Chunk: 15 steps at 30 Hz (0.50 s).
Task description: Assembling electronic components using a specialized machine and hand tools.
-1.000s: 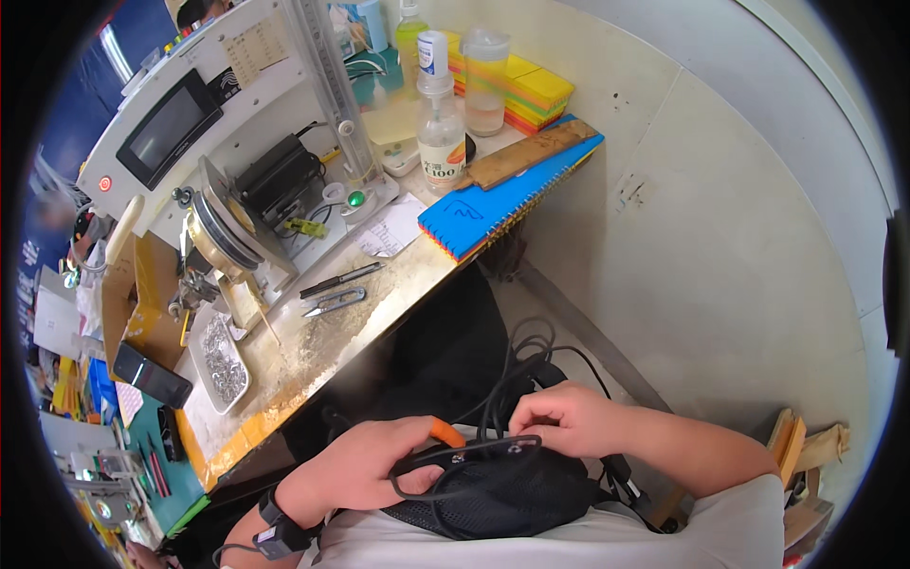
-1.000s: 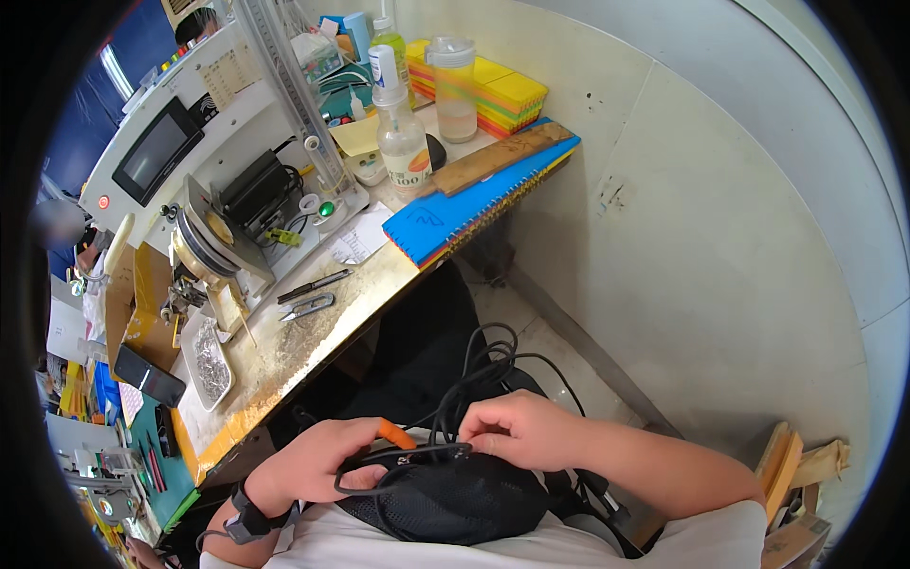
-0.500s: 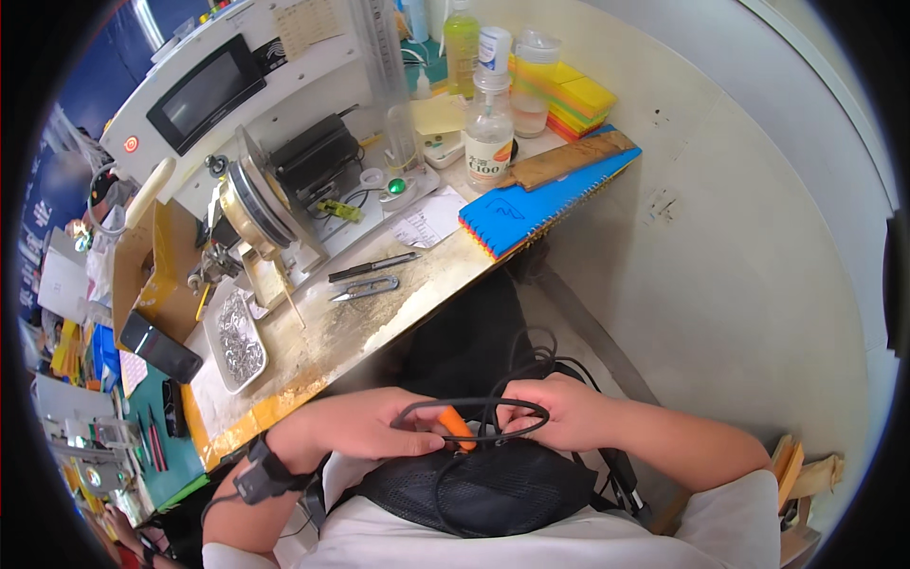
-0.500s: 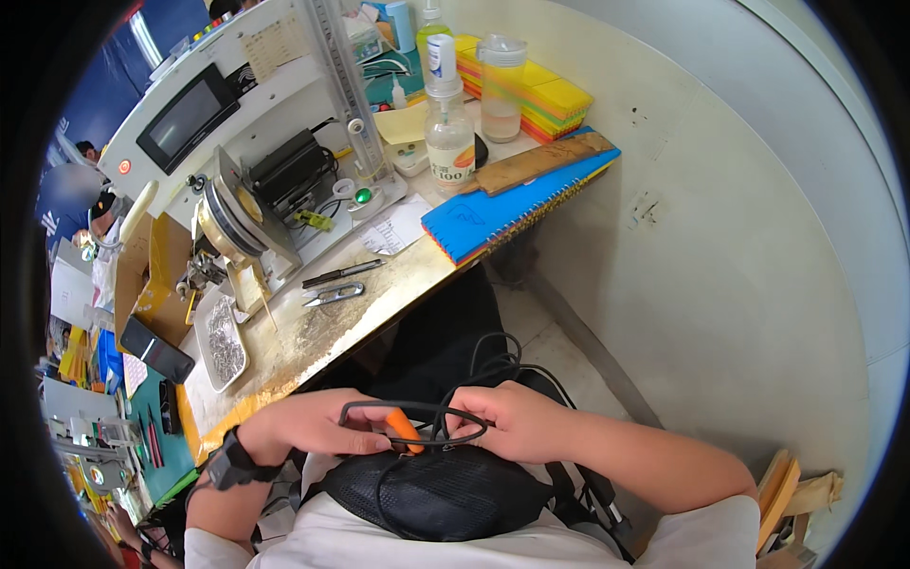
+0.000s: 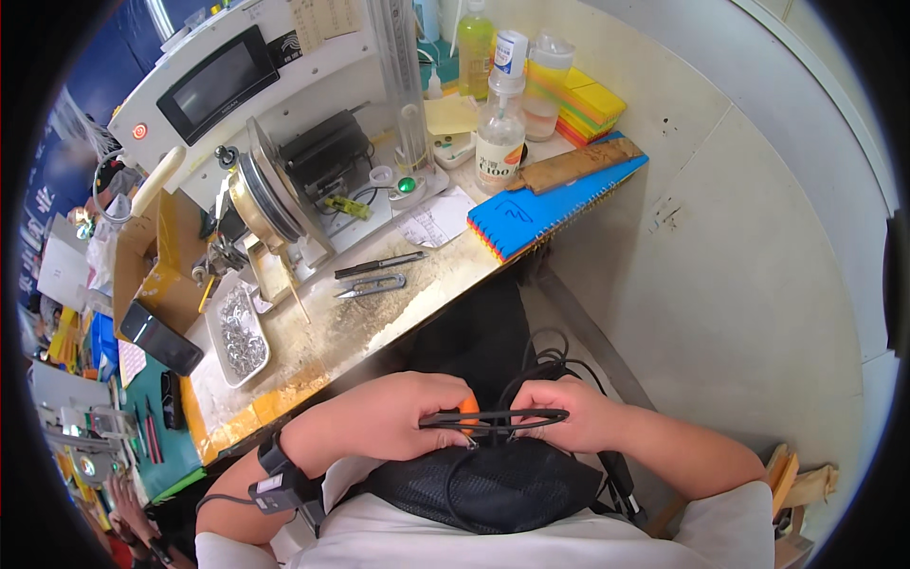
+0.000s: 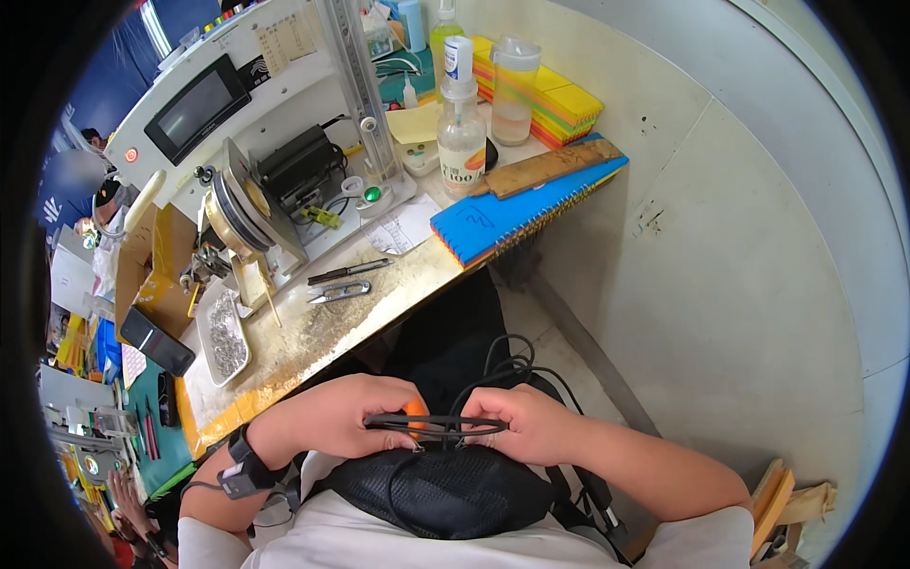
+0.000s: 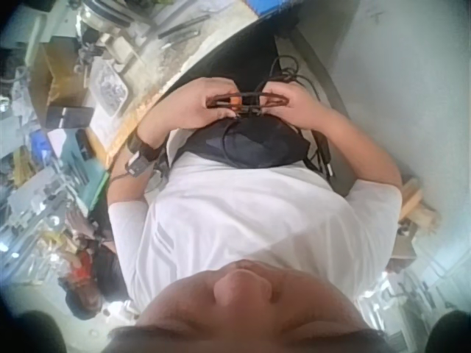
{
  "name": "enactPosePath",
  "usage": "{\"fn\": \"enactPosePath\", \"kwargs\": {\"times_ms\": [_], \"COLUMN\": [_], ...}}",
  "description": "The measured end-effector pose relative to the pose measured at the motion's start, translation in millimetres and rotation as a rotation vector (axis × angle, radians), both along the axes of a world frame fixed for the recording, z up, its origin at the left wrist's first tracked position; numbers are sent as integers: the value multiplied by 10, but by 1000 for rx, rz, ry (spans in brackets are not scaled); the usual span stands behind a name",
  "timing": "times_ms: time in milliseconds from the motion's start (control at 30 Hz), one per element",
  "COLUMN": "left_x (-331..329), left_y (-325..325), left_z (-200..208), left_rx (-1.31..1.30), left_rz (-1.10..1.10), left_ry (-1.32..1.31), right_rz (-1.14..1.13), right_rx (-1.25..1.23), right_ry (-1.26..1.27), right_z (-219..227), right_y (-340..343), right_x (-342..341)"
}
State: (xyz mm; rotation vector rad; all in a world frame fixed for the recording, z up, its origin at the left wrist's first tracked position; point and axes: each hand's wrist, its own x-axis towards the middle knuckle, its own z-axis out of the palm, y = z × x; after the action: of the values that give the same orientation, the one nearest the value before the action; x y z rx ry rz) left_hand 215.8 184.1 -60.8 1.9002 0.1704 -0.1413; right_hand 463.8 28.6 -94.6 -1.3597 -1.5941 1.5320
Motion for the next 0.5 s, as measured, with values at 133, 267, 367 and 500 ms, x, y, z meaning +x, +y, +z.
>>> {"fn": "enactPosePath", "kwargs": {"times_ms": [133,267,367,500], "left_x": [-1,81,150,140], "left_y": [-75,-101,-128,-191], "left_z": [84,27,-67,-58], "left_rx": [146,209,252,273], "left_rz": [117,138,153,197], "left_ry": [50,-58,-101,-107], "right_rz": [-29,-36,-75,61], "right_rx": [9,-35,47,-66], "right_ry": [43,14,71,46], "right_z": [-55,-115,-143,-120], "right_y": [-29,-25,-47,22], "right_x": [5,-13,-1,114]}}
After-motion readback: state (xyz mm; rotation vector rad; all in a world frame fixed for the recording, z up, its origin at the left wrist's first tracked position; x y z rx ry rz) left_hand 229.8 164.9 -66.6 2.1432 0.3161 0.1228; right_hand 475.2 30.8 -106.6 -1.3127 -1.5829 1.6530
